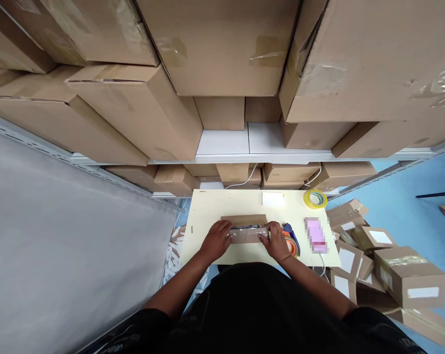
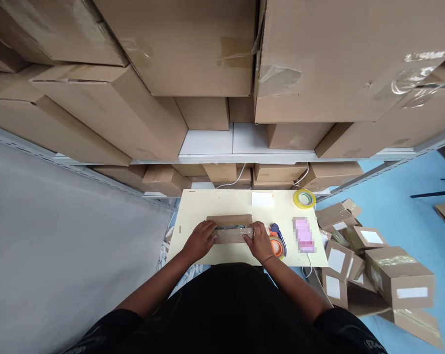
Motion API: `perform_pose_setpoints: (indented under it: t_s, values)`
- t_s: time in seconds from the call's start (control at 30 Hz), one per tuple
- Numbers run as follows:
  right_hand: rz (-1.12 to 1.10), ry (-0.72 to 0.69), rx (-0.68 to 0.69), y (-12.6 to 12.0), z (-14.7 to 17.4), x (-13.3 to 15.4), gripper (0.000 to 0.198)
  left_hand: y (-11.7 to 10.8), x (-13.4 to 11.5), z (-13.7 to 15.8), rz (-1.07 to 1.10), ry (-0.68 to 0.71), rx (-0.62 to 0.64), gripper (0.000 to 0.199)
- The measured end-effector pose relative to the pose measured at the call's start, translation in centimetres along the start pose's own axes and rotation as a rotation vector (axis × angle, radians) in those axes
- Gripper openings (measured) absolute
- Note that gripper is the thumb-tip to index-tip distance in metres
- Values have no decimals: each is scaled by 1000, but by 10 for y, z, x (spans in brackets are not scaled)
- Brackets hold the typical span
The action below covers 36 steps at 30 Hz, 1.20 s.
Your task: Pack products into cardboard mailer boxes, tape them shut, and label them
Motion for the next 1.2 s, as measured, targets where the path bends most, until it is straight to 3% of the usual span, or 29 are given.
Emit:
perform_pose_setpoints:
  t_s: [0.27,0.4,0.5,0.57,0.67,0.73,0.83,0.93,1.07,1.2]
  values:
    - [39,-30,135,1,-1,11,28,30,18,28,54,16,6,48]
    - [83,-51,131,-19,2,4,35,36,23,29,-20,61,26,51]
    - [260,-10,63,-45,12,-20,35,36,17,32,-136,176,-26,51]
    - [428,47,98,-56,23,-42,34,35,11,32,-228,232,-68,50]
    - [644,148,195,-62,39,-74,31,30,1,28,-316,231,-112,46]
    - [716,272,176,-66,44,-94,32,27,-6,23,-346,210,-120,43]
    - [680,558,229,-61,52,-129,49,25,-15,14,-379,196,-110,38]
    - [580,737,401,-45,60,-153,40,26,-19,6,-413,189,-92,36]
    - [541,690,392,-46,52,-155,30,34,-24,1,-381,241,-21,39]
    - [284,589,190,-67,35,-128,40,44,-26,-3,-220,282,58,41]
Point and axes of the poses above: each hand's wrist, its own z-axis away from the middle knuckle, its own y-axis out of the palm, x = y × z, the point moved 8 cm from there along -z, towards the middle knuckle, and after that the axes turned 12 degrees about -x, right-handed, at the moved point
